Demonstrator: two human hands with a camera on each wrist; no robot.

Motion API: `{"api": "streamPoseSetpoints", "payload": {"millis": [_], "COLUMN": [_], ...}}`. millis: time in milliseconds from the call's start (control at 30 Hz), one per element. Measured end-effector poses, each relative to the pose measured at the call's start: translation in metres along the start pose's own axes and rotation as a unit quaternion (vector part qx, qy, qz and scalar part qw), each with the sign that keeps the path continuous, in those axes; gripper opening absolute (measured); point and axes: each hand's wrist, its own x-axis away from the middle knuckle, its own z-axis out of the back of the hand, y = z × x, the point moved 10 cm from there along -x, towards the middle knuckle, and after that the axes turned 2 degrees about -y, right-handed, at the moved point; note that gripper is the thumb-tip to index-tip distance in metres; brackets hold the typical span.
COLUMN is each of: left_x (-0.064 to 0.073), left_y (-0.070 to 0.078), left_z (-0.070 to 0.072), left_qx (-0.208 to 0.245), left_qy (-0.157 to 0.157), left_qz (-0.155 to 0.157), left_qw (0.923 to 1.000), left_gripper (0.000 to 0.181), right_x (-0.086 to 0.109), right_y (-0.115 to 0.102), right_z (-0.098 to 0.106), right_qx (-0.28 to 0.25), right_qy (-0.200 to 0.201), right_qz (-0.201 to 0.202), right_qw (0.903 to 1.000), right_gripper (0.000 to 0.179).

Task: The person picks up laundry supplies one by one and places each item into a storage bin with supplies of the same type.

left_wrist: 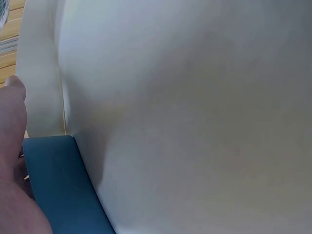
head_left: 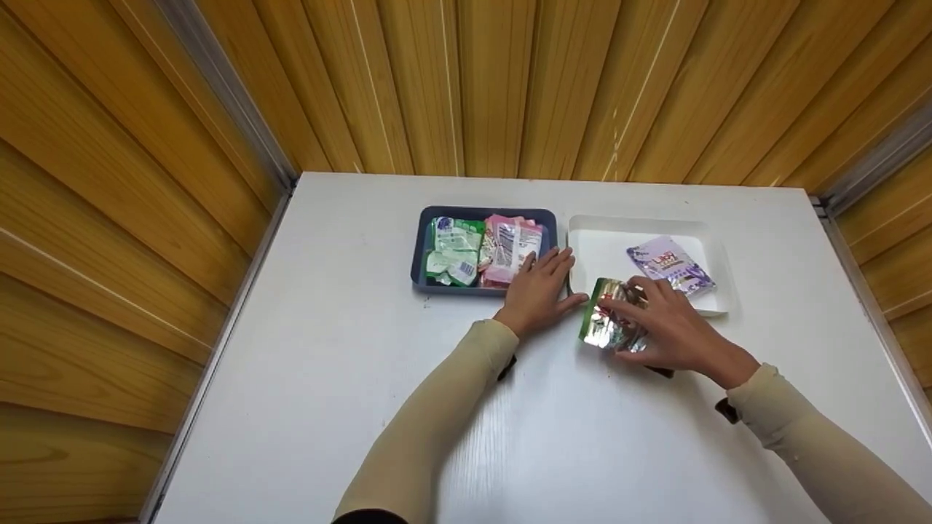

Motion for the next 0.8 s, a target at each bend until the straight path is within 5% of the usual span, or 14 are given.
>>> {"api": "streamPoseSetpoints", "payload": {"millis": [800], "left_x": [0.0], "left_y": [0.0], "left_z": [0.0], "left_qx": [-0.01], "left_qy": [-0.002], "left_qz": [-0.001], "left_qw": [0.9999], "left_gripper": [0.082], "right_x": [-0.017], "right_y": [0.025], "right_z": [0.013], "right_qx": [0.018], "right_qy": [0.032], "right_qz": [-0.015], "right_qw": [0.9992], "right_gripper": [0.087]}}
